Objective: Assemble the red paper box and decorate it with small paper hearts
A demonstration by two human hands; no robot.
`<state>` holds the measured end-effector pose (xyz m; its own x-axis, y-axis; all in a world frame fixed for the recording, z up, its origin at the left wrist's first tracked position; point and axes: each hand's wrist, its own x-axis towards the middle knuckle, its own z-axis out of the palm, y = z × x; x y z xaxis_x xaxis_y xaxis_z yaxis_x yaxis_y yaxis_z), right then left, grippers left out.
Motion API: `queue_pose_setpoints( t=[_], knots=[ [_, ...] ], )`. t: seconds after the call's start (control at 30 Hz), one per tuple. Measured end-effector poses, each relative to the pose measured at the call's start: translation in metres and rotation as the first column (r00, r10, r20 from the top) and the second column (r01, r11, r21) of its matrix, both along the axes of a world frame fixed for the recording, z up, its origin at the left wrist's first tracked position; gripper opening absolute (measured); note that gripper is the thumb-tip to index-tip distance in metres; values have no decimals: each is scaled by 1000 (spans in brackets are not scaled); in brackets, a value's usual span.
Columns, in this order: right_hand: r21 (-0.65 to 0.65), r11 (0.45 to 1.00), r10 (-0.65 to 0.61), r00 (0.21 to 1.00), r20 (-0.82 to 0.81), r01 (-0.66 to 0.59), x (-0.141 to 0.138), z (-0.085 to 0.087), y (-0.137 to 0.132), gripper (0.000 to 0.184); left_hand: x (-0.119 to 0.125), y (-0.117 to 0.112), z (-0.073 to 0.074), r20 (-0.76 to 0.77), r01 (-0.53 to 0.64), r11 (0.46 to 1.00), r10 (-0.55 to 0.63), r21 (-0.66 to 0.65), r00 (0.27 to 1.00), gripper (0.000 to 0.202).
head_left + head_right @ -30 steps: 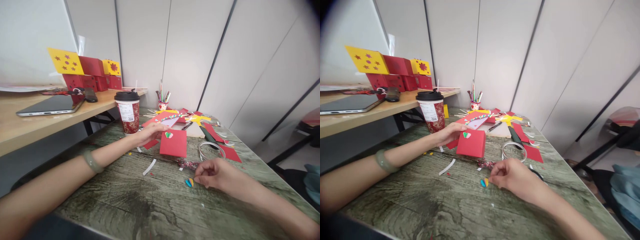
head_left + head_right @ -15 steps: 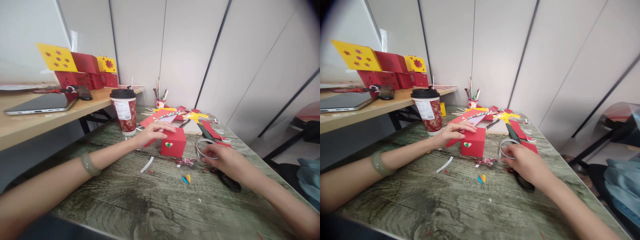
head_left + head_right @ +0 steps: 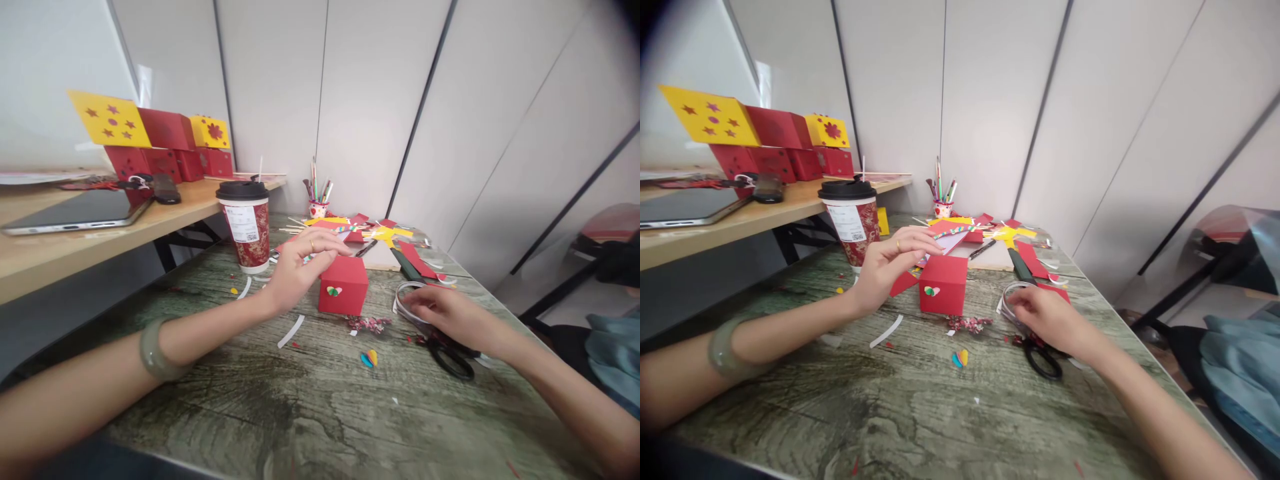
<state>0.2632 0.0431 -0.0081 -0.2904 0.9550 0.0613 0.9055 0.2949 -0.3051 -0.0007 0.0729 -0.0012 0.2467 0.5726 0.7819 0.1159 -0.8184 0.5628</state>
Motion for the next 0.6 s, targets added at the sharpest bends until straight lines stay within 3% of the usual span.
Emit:
queue_pose_setpoints(
  t=[0.13,0.27,0.37,0.47,0.6],
  knots=[
    [-17,1000,-26,1000,9,27,-1,-2,1,23,4,-11,2,-27,-44,999,44,17,999,19],
    [81,971,-230,973,30,227,-13,-8,7,44,7,-18,2,-74,-41,998,45,51,996,20],
    [110,929,-355,935,-4,353,-19,-14,14,36,10,-22,2,-100,-20,1000,21,17,995,20],
    [61,916,-391,915,-102,398,-17,-15,20,23,12,-26,3,-176,8,998,-19,-64,984,19],
    [-76,933,-356,866,-350,352,-12,-9,18,22,15,-32,2,-309,115,987,-144,-112,940,19]
  ],
)
